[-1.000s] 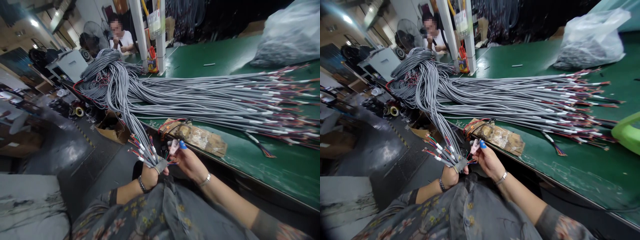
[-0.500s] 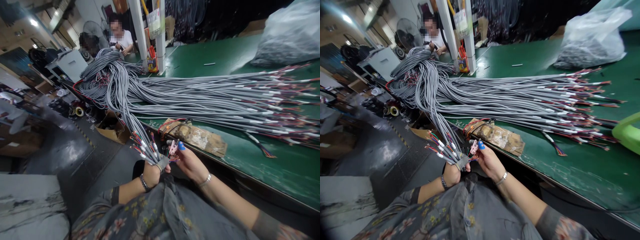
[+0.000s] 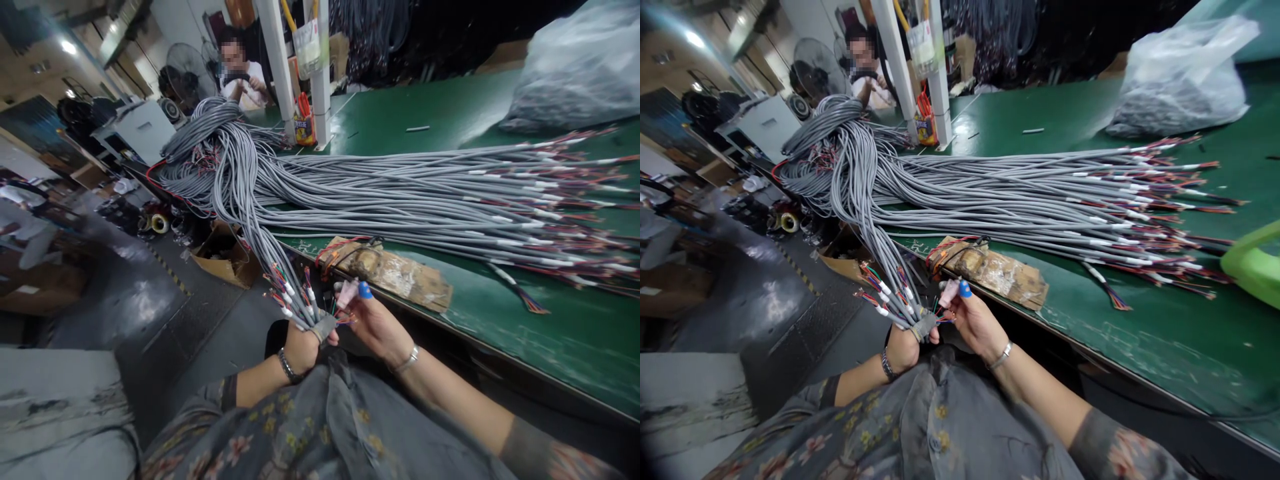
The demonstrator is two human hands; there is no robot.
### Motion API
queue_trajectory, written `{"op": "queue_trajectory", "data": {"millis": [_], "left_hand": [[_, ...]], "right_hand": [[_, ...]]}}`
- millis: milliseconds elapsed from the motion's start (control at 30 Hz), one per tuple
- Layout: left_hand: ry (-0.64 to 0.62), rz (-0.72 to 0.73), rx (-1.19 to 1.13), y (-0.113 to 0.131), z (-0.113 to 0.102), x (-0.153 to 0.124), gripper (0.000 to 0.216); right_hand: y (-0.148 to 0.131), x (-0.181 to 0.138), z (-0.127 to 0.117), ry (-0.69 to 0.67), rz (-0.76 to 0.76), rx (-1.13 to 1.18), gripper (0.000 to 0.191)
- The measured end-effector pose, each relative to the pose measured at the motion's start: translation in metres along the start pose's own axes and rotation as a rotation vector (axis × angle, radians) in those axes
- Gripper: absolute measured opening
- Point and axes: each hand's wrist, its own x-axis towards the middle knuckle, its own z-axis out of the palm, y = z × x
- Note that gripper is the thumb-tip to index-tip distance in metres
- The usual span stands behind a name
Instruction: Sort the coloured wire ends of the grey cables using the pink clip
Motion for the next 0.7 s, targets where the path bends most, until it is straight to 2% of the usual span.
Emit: {"op": "queue_trajectory", "data": {"millis": [100, 200, 267, 433, 600, 700], "left_hand": [[-0.043, 0.022, 0.051, 0.005, -0.004, -0.004, 0.043], [-0.056, 0.034, 0.089, 0.009, -0.007, -0.006, 0.046], [-0.066, 0.033, 0.101, 0.01, -0.008, -0.007, 0.046], [-0.138, -0.013, 0.114, 0.008, -0.005, -0.004, 0.043], [-0.269, -0.131, 0.123, 0.007, -0.003, -0.001, 0.039], [-0.285, -0.143, 0.14, 0.009, -0.005, 0.0, 0.039]], "right_hand": [[-0.007, -0.005, -0.003, -0.052, 0.124, 0.009, 0.042], [-0.013, -0.011, -0.007, -0.156, 0.25, -0.099, 0.045], [-0.016, -0.015, -0.009, -0.213, 0.266, -0.196, 0.043], [-0.016, -0.021, -0.003, -0.216, 0.163, -0.364, 0.031], [-0.016, -0.026, 0.006, -0.32, 0.053, -0.517, 0.028], [-0.02, -0.03, 0.005, -0.305, -0.037, -0.605, 0.028]]}}
